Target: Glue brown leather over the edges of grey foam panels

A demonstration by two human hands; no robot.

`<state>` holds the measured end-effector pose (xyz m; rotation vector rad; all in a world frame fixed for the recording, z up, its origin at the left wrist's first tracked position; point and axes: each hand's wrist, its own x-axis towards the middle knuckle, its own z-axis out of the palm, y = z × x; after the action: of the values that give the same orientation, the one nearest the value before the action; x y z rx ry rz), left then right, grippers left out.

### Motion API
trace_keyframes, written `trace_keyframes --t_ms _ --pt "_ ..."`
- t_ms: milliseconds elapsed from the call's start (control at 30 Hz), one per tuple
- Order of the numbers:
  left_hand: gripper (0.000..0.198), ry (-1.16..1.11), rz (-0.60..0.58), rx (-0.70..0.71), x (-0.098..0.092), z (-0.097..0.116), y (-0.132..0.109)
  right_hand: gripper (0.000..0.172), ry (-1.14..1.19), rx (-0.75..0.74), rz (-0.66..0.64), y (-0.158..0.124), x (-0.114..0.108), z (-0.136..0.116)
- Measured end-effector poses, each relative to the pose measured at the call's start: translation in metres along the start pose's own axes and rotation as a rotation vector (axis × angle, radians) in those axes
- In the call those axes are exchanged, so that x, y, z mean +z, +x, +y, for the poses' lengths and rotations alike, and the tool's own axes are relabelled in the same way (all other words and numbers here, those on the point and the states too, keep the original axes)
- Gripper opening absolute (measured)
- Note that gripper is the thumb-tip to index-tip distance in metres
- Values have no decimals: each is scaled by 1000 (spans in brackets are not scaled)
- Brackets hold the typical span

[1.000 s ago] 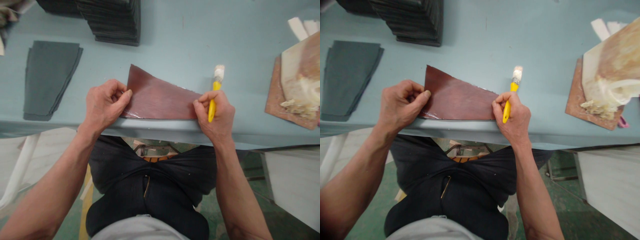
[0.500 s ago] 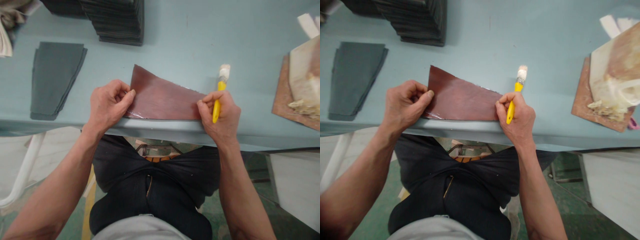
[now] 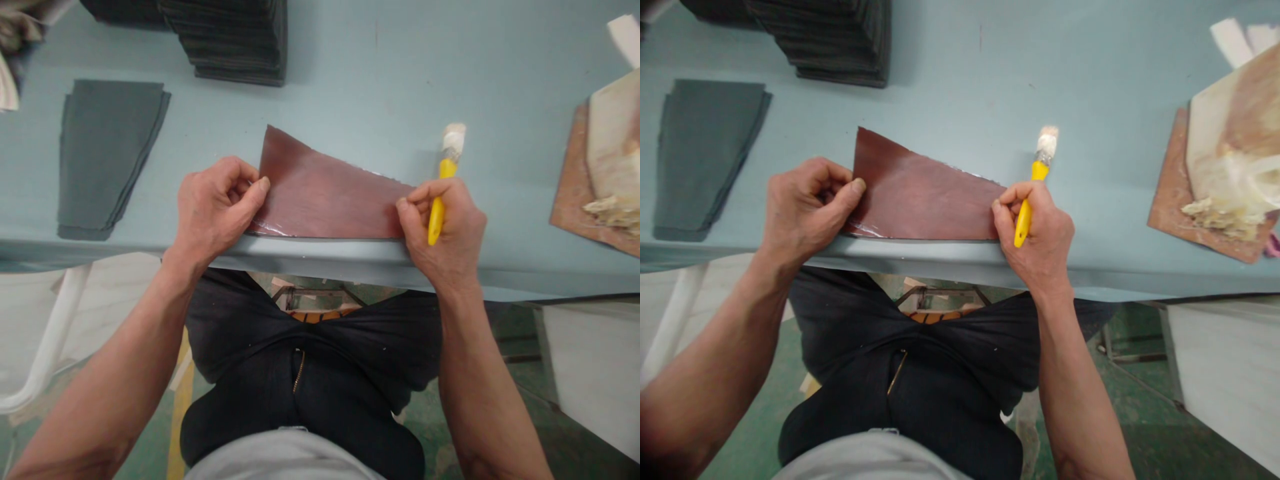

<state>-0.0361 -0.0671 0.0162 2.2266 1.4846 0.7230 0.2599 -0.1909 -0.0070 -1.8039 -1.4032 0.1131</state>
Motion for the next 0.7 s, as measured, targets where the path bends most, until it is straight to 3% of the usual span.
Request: trace_keyframes --t_ms 700 --pt "17 -24 -14 -32 -2 5 1 10 -20 -50 29 0 1 1"
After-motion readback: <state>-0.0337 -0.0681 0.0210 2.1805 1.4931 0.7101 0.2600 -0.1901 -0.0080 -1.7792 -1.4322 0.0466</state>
